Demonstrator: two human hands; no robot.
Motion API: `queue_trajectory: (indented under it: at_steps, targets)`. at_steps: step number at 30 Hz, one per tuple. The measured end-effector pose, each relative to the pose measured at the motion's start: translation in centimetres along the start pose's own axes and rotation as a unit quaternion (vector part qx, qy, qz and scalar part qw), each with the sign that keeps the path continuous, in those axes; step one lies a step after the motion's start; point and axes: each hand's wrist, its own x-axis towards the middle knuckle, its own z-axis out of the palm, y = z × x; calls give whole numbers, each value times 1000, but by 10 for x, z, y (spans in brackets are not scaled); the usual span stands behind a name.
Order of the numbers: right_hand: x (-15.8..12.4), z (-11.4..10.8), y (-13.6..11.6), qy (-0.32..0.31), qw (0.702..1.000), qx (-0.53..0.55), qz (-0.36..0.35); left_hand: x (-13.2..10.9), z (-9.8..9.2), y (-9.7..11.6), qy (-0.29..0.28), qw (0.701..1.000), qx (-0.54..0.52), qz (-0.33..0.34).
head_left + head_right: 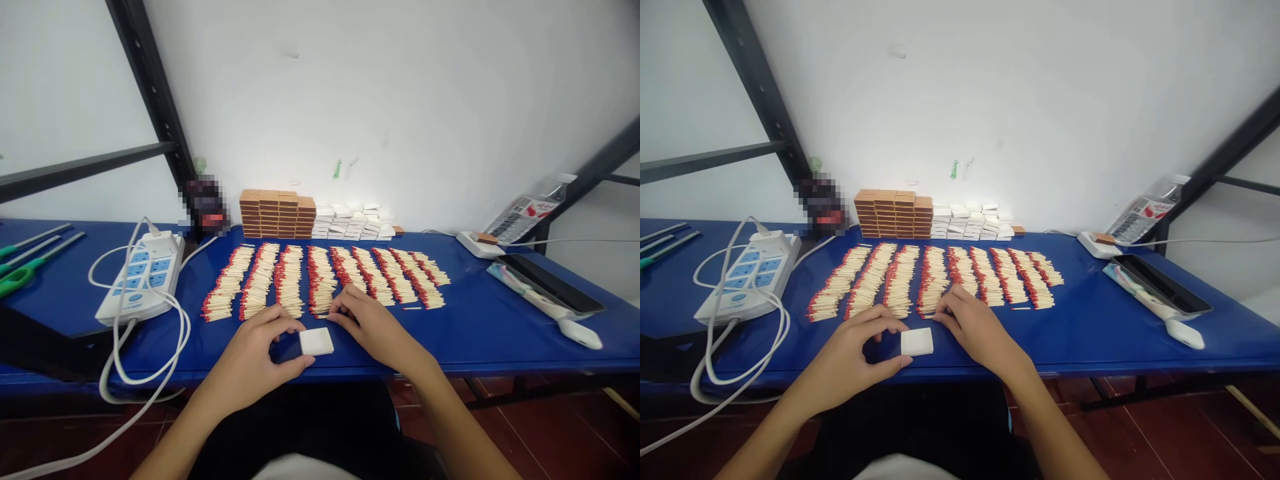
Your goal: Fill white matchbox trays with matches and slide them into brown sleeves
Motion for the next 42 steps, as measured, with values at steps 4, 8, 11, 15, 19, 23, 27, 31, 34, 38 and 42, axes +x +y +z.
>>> queue_trajectory:
  at_steps: [4,8,11,15,19,23,27,31,34,38,42]
  targets:
    - [-1,0,0,7,1000,-13,-10,1,0,0,7,1000,1,2]
    - [-2,-2,-1,-2,1000,-13,-8,1,1,0,9,1000,4,2]
    - [-1,-3,-2,-15,1000,-15,-9,1,1,1,8,1000,6,2]
    - [-1,-3,-4,-13,1000,-28,-3,1,0,2,9,1000,9,2]
    - [-2,-5,-6,-6,1000,-28,-1,1,0,3,9,1000,10,0]
    - [-4,-8,-13,-9,1000,-26,-2,2,1,2,13,1000,9,0]
    - [-9,-7,-25,-5,999,-33,-25,2,1,2,13,1000,-3,3]
    - [-16,-1,-36,-4,996,-81,-45,2,1,3,17,1000,-2,6]
    - [-18,4,-42,-9,992,-115,-45,1,3,2,24,1000,6,11]
    - [-18,6,-46,-26,991,-119,-47,0,3,1,30,999,8,21]
    - [-18,-2,-42,-15,996,-75,-39,0,2,2,32,999,6,28]
